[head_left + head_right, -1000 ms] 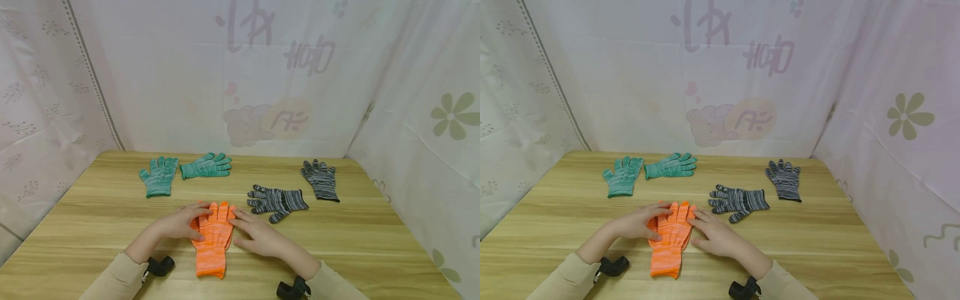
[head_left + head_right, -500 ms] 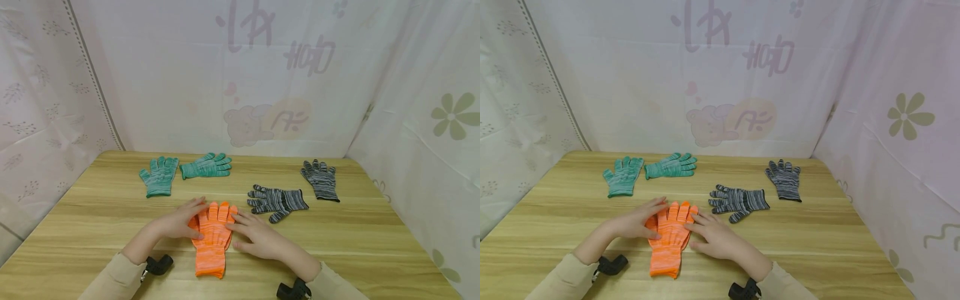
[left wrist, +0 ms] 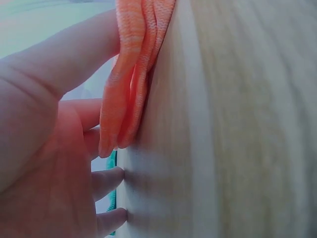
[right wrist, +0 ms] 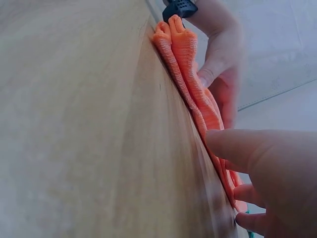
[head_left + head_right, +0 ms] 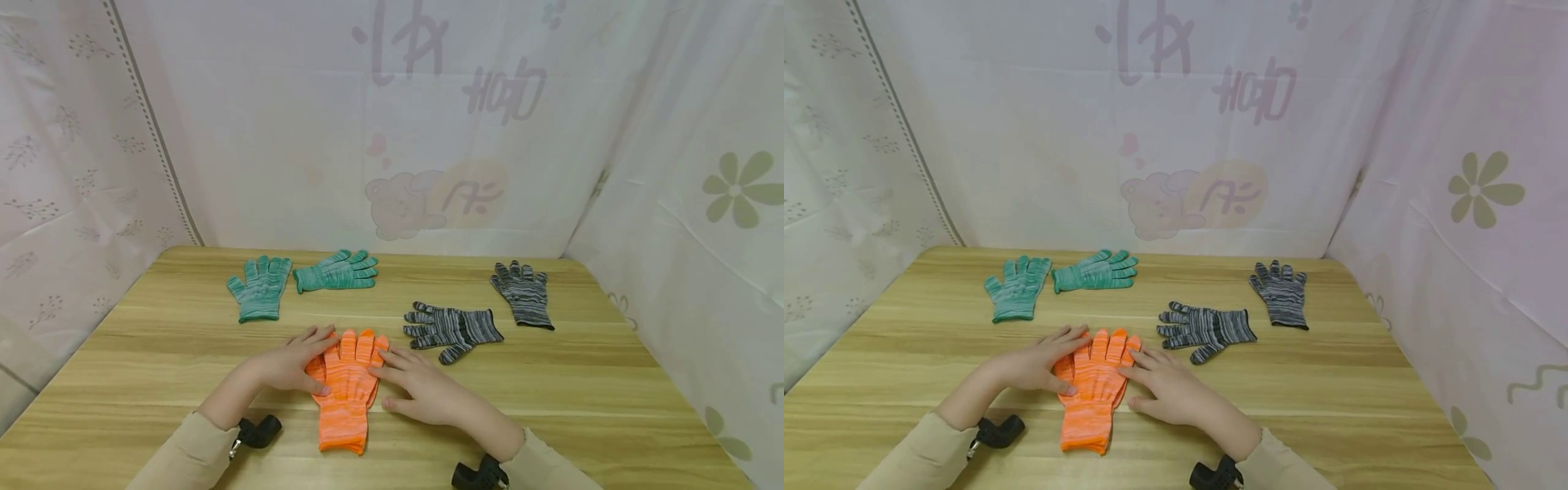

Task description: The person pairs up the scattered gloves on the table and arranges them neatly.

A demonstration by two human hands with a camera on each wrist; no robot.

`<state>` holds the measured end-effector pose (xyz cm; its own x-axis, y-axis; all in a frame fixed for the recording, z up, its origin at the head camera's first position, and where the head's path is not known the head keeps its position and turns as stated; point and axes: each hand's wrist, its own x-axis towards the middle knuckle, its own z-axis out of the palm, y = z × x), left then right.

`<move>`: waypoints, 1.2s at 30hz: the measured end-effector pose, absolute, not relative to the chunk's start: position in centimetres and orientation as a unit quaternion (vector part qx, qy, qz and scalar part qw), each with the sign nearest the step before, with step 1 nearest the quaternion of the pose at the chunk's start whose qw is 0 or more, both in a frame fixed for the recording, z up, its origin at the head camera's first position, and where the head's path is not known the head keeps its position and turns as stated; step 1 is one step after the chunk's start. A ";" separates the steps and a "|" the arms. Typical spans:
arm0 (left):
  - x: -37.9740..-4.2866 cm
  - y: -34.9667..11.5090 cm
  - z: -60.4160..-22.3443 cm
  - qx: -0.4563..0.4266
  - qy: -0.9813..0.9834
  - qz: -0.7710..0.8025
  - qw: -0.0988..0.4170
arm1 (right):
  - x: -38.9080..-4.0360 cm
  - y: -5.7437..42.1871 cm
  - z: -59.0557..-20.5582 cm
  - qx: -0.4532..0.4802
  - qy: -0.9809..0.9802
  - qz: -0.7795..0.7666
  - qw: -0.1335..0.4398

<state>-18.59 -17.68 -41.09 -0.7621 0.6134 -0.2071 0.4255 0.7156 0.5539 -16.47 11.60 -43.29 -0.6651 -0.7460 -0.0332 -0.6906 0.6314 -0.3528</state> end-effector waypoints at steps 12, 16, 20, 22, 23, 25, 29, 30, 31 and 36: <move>-18.7 -17.8 -41.2 0.292 0.904 0.249 0.186 | -16.4 11.7 -43.2 -0.394 0.897 -0.174 0.096; -18.7 -17.8 -41.1 0.289 0.902 0.264 0.185 | -16.8 12.1 -43.2 -0.396 0.892 -0.200 0.087; -18.8 -17.7 -41.1 0.284 0.900 0.284 0.170 | -17.2 12.5 -42.8 -0.399 0.887 -0.226 0.056; -18.9 -17.6 -41.2 0.279 0.900 0.296 0.158 | -17.4 12.6 -42.6 -0.402 0.884 -0.236 0.045; -18.9 -17.5 -41.2 0.277 0.899 0.304 0.150 | -17.5 12.7 -42.4 -0.402 0.883 -0.240 0.042; -18.9 -17.3 -41.2 0.270 0.897 0.322 0.138 | -17.6 12.8 -42.1 -0.399 0.882 -0.248 0.041; -18.9 -16.9 -41.0 0.254 0.891 0.359 0.114 | -17.6 13.2 -41.3 -0.375 0.885 -0.273 0.041; -18.8 -16.8 -40.9 0.252 0.890 0.364 0.107 | -17.6 13.3 -41.2 -0.369 0.886 -0.278 0.039; -18.8 -16.6 -40.8 0.249 0.889 0.370 0.099 | -17.6 13.4 -41.0 -0.364 0.886 -0.284 0.036; -18.6 -16.0 -40.2 0.230 0.881 0.406 0.077 | -18.0 14.2 -40.2 -0.343 0.892 -0.295 0.016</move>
<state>-18.61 -15.96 -40.21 -0.8827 0.4673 0.0502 0.3420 0.5653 0.7506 -17.98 14.16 -40.15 -0.7639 -0.6214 0.1741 -0.6025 0.5901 -0.5373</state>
